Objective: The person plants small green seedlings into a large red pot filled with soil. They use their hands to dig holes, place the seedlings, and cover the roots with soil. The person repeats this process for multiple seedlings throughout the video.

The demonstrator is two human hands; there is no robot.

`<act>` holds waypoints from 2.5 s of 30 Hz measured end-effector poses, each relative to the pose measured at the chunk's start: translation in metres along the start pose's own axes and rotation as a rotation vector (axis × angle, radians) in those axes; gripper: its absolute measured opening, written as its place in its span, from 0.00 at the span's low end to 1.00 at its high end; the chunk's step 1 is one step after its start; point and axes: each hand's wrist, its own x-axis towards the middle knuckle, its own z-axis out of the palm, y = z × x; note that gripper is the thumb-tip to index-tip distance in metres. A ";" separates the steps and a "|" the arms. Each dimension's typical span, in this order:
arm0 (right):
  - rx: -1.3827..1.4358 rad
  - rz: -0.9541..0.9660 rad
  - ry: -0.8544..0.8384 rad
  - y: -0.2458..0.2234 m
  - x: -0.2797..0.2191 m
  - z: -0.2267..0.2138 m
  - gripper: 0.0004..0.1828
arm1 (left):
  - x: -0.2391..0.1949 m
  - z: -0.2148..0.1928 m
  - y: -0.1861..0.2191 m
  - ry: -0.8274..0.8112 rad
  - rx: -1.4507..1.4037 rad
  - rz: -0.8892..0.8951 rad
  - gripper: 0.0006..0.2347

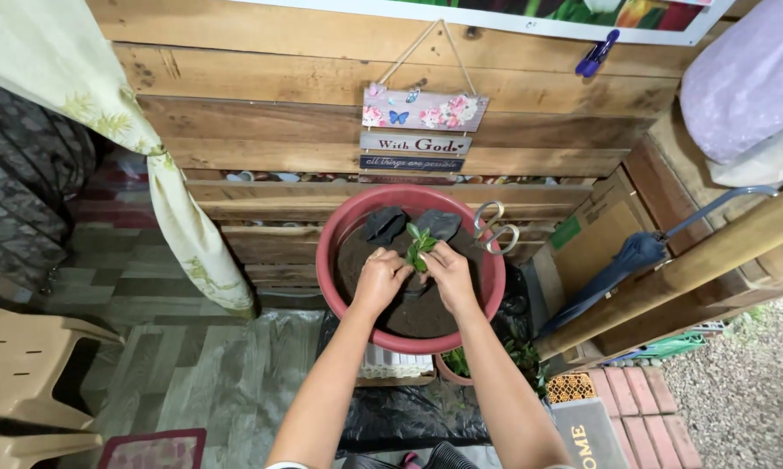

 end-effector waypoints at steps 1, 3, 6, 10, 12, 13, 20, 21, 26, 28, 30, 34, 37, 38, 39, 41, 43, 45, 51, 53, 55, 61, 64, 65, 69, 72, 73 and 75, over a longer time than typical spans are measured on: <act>0.003 0.002 0.003 0.009 0.003 -0.003 0.11 | 0.000 0.000 0.000 -0.004 0.001 -0.001 0.05; -0.074 -0.089 0.029 0.025 0.010 -0.008 0.09 | 0.000 0.000 0.001 -0.071 0.081 0.000 0.08; -0.121 -0.105 0.103 0.031 0.016 -0.013 0.08 | 0.004 -0.011 0.017 -0.124 0.118 -0.017 0.07; -0.107 -0.053 0.199 0.042 0.024 -0.031 0.09 | -0.001 0.001 -0.007 0.054 0.027 -0.084 0.09; -0.099 -0.055 0.180 0.051 0.027 -0.035 0.09 | -0.007 0.018 -0.032 0.235 0.221 -0.297 0.09; -0.099 -0.051 0.182 0.052 0.025 -0.033 0.09 | -0.007 0.018 -0.031 0.231 0.220 -0.299 0.09; -0.250 -0.139 0.021 0.066 0.029 -0.034 0.07 | 0.004 0.008 -0.011 -0.209 0.091 -0.665 0.18; -0.272 -0.145 0.002 0.070 0.029 -0.035 0.06 | 0.005 0.005 -0.005 -0.287 0.010 -0.714 0.20; -0.502 -0.191 0.006 0.053 0.024 -0.023 0.07 | 0.003 0.006 -0.009 -0.279 -0.081 -0.661 0.19; -0.585 -0.207 0.018 0.049 0.022 -0.019 0.08 | 0.003 0.006 -0.008 -0.284 -0.087 -0.657 0.18; -0.575 -0.156 0.069 0.052 0.023 -0.018 0.08 | 0.004 0.006 -0.006 -0.299 -0.082 -0.682 0.17; -0.622 -0.127 0.105 0.053 0.022 -0.016 0.10 | 0.002 0.011 -0.013 -0.292 -0.110 -0.692 0.20; -0.773 -0.198 0.100 0.041 0.018 -0.013 0.11 | 0.002 0.013 -0.017 -0.268 -0.071 -0.634 0.20; -0.794 -0.226 0.094 0.036 0.017 -0.010 0.11 | 0.002 0.012 -0.015 -0.276 -0.085 -0.647 0.20; -0.815 -0.255 0.089 0.031 0.016 -0.007 0.11 | 0.002 0.010 -0.013 -0.283 -0.100 -0.661 0.20; -0.814 -0.258 0.085 0.028 0.016 -0.005 0.11 | 0.003 0.008 -0.010 -0.276 -0.108 -0.669 0.20; -0.813 -0.261 0.085 0.027 0.016 -0.004 0.10 | 0.003 0.007 -0.008 -0.273 -0.117 -0.675 0.20; -0.809 -0.270 0.068 0.029 0.015 -0.006 0.10 | 0.004 0.006 -0.006 -0.310 -0.141 -0.687 0.17; -0.903 -0.302 0.042 0.036 0.018 -0.009 0.11 | 0.002 0.009 -0.010 -0.272 -0.184 -0.641 0.15; -0.912 -0.284 0.039 0.038 0.018 -0.011 0.11 | 0.001 0.011 -0.014 -0.267 -0.179 -0.633 0.14; -0.921 -0.266 0.037 0.037 0.018 -0.010 0.11 | 0.001 0.012 -0.017 -0.264 -0.172 -0.623 0.14; -0.967 -0.270 0.018 0.035 0.014 -0.011 0.10 | 0.002 0.010 -0.012 -0.294 -0.158 -0.631 0.12; -0.894 -0.291 0.002 0.026 0.012 -0.013 0.15 | -0.002 0.017 -0.026 -0.272 -0.189 -0.670 0.12; -0.788 -0.243 0.029 0.028 0.012 -0.016 0.18 | -0.004 0.024 -0.036 -0.268 -0.142 -0.638 0.12; -0.571 -0.057 0.145 0.080 0.020 -0.050 0.21 | -0.012 0.042 -0.063 -0.165 -0.012 -0.476 0.12; -0.646 0.034 0.063 0.101 0.019 -0.060 0.17 | -0.004 0.019 -0.024 -0.310 -0.219 -0.704 0.14; -0.647 0.032 0.062 0.096 0.018 -0.057 0.17 | -0.003 0.019 -0.024 -0.307 -0.221 -0.704 0.14; -0.653 0.147 -0.030 0.089 0.016 -0.050 0.17 | -0.004 0.019 -0.023 -0.283 -0.223 -0.706 0.16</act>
